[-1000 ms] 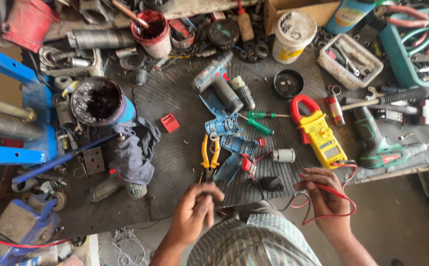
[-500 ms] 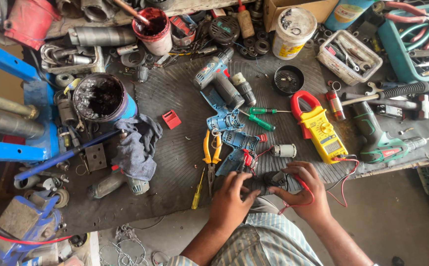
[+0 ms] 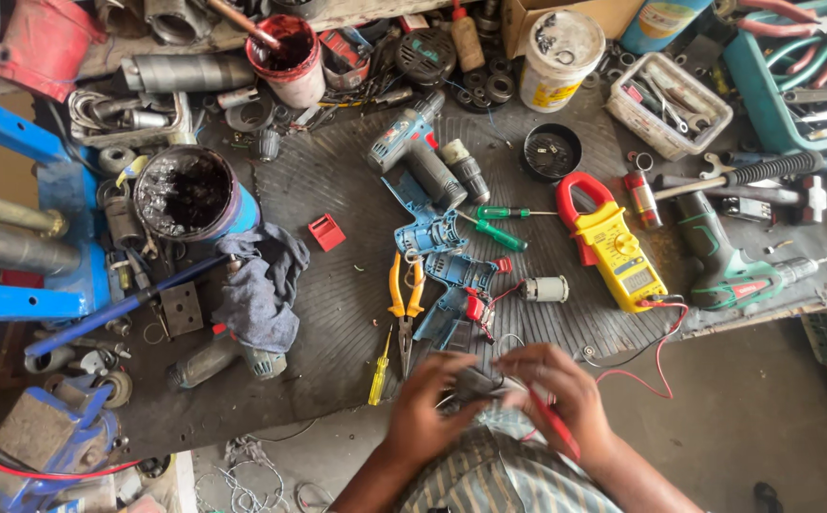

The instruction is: The person uses a multimeter to test electrical continuity on a small motor and a black switch-like component. They connect the multimeter probes to the terminals of each component, observe the readings, and then disconnect the probes.

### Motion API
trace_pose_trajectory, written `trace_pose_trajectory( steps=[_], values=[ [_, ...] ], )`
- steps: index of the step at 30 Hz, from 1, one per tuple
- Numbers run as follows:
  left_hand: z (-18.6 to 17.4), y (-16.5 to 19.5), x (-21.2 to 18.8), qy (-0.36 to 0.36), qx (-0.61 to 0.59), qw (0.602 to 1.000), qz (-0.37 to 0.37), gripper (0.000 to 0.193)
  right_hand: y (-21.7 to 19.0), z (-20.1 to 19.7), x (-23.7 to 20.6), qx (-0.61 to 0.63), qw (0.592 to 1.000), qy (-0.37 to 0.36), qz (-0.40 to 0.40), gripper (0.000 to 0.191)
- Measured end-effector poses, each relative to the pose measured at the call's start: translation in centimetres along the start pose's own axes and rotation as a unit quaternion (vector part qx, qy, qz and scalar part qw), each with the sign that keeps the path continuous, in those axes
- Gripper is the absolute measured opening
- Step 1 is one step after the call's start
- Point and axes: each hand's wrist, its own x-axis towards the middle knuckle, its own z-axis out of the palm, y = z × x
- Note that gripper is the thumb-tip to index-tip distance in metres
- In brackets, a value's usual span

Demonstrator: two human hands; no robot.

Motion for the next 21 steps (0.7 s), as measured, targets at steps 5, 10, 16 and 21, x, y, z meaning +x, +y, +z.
trace_pose_trajectory(
  steps=[5, 10, 16, 21],
  values=[
    [-4.6, -0.5, 0.1, 0.214, 0.085, 0.938, -0.257, 0.041, 2.6, -0.2, 1.3, -0.065, 0.990, 0.046, 0.120, 0.016],
    [-7.6, -1.2, 2.1, 0.248, 0.248, 0.910, -0.219, 0.064, 4.8, 0.6, 2.1, -0.102, 0.985, 0.006, 0.142, 0.027],
    [-5.6, 1.0, 1.1, 0.181, 0.119, 0.972, -0.090, 0.063, 5.5, 1.1, 2.0, -0.106, 0.990, 0.000, 0.098, 0.029],
    [-5.4, 2.3, 0.2, -0.016, -0.181, 0.983, 0.011, 0.087, 6.3, 0.5, 2.2, -0.058, 0.993, -0.015, 0.100, 0.027]
  ],
)
